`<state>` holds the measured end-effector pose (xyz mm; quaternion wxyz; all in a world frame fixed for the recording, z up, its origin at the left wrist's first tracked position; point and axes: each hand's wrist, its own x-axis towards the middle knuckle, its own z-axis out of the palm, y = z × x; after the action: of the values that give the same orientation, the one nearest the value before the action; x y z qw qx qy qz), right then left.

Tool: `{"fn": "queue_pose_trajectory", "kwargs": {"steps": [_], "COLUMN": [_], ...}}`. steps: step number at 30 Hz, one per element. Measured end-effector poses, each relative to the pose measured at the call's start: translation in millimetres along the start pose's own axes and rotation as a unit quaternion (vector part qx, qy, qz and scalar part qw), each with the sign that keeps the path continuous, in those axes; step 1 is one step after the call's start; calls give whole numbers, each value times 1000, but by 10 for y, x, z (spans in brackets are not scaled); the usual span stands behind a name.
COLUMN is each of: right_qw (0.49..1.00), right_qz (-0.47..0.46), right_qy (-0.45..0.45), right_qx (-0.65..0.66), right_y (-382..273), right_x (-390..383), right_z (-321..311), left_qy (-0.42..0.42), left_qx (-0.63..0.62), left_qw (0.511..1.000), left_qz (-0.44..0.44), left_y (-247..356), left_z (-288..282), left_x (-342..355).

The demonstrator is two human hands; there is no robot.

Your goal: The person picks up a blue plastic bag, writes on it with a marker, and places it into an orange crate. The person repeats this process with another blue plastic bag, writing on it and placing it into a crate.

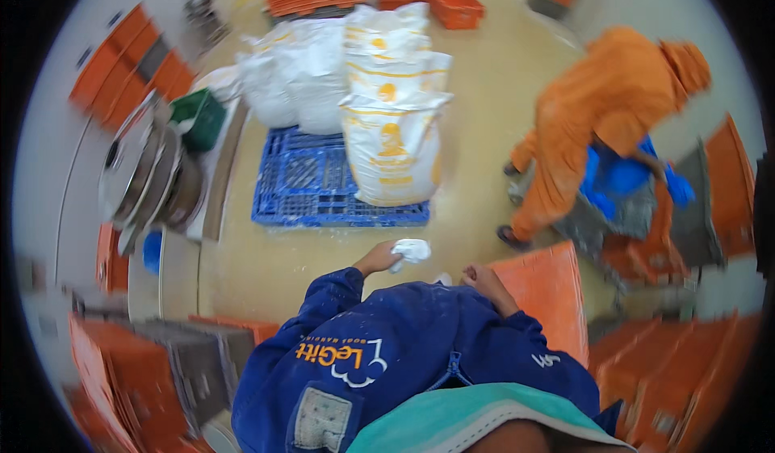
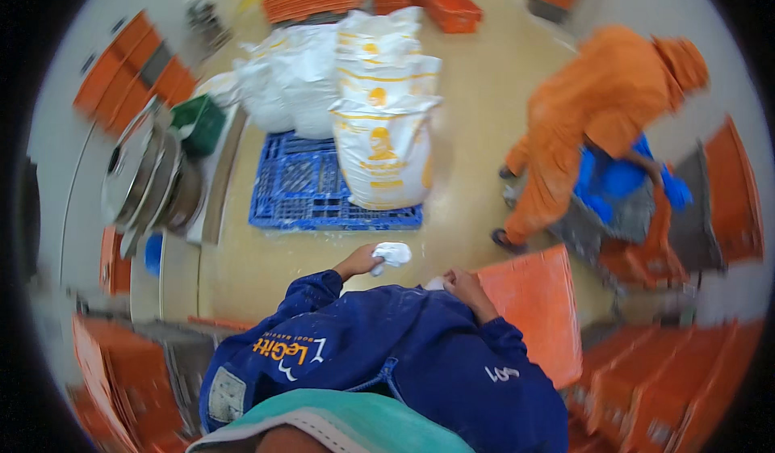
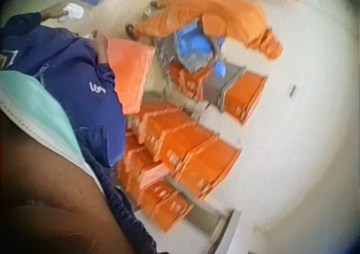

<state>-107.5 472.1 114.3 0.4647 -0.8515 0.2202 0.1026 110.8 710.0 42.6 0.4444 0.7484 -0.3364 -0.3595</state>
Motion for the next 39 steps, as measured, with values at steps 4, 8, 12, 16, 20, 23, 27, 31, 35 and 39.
{"fn": "queue_pose_trajectory", "kwargs": {"steps": [4,8,12,16,20,23,27,31,35,39], "right_qw": [991,992,991,990,997,998,962,850,726,738], "right_qz": [-41,-32,-92,-139,-66,0,157,296,423,512], "right_qy": [-121,-121,-90,-21,1,68,209,401,492,434], "right_qx": [40,-21,-46,-31,39,17,75,173,228,-70], "right_y": [104,297,207,-131,-122,164,65,43,-219,-20], "right_x": [609,875,1134,1303,1195,877,413,-231,-1064,-1666], "right_z": [-102,-415,-666,-726,-708,-554,-250,393,1767,3795], "left_qy": [162,192,226,24,-25,-51,-74,-311,-443,-509], "left_qx": [147,36,169,316,277,298,262,381,514,478], "left_qw": [949,890,842,912,929,934,961,871,735,709], "left_qz": [-228,-412,-460,-261,-243,-189,-49,-13,-12,103], "left_y": [-1271,-1306,-1486,-1631,-1403,-1161,-1023,-992,-781,-556], "left_z": [-729,-546,-56,-20,-484,-829,-1571,-2057,-1763,-518], "left_x": [-852,-1374,-1616,-1428,-317,529,1556,2626,3077,3329]}}
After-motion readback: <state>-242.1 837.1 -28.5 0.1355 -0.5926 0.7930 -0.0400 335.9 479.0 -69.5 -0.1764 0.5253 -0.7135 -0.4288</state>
